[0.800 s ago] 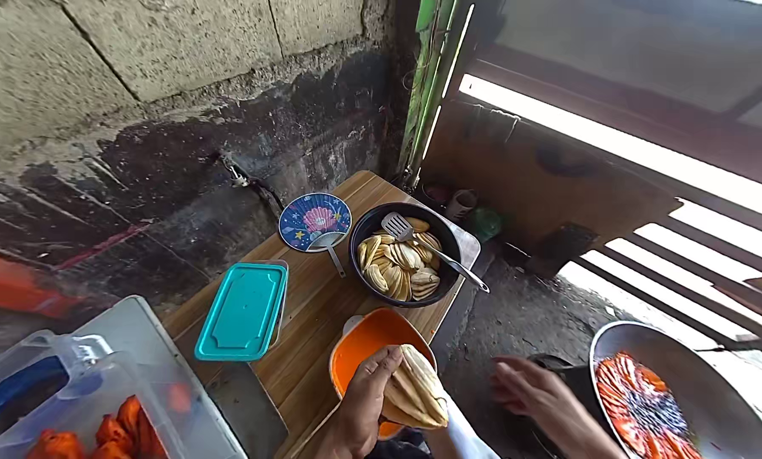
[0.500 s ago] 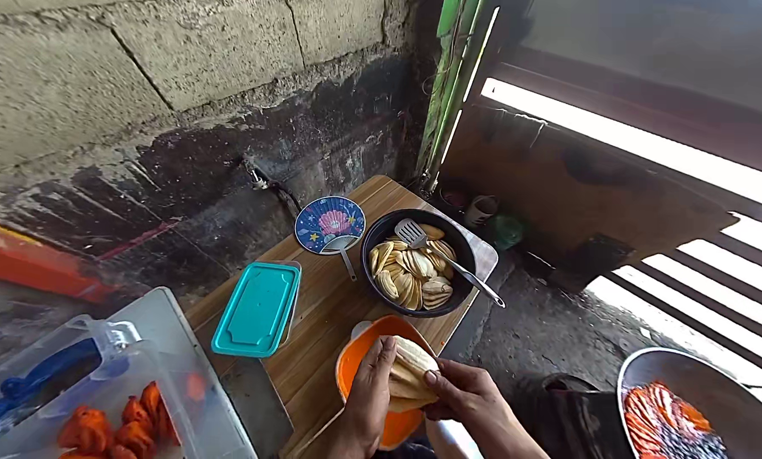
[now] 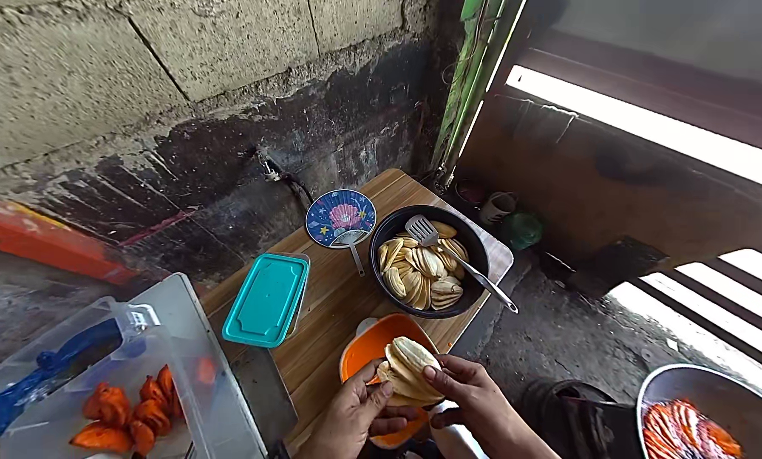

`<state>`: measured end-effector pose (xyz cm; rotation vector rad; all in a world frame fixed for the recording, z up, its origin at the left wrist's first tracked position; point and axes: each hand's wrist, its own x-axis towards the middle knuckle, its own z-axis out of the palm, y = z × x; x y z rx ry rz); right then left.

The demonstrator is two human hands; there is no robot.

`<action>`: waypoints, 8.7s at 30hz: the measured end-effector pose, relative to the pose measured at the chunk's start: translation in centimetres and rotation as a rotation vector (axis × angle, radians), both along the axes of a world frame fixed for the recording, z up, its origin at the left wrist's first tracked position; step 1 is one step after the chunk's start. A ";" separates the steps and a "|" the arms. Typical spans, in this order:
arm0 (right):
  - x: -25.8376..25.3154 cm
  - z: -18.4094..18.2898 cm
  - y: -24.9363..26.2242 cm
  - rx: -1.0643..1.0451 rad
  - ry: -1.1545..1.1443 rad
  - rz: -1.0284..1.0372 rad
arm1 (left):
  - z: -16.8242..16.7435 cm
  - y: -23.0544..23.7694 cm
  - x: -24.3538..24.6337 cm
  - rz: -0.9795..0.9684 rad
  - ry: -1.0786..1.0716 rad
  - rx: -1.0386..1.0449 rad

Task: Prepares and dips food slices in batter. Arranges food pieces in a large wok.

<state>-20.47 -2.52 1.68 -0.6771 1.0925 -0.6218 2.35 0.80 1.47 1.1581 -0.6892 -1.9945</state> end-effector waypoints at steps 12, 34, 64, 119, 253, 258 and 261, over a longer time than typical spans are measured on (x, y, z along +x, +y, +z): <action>0.3 -0.3 -0.6 -0.043 0.072 0.174 | -0.3 -0.3 1.3 -0.037 0.075 0.015; 0.0 0.8 -1.5 -0.184 0.173 0.462 | -2.0 0.3 2.6 -0.130 0.080 -0.189; -0.5 -2.5 -2.1 -0.311 0.256 0.352 | -3.9 0.2 0.0 0.127 -0.058 -0.015; -1.2 -9.8 4.2 0.022 1.183 1.026 | -2.9 -10.1 9.1 -1.013 -1.668 -0.375; 4.5 -5.6 -3.0 0.029 1.237 0.986 | -5.9 -4.7 2.8 -0.834 -1.692 0.119; 4.0 -6.8 -2.9 -0.058 1.064 1.075 | -6.7 -4.9 2.2 -0.808 -1.657 0.149; 2.6 -7.2 -2.9 -0.110 1.048 1.015 | -8.2 -5.1 2.7 -0.732 -1.523 0.193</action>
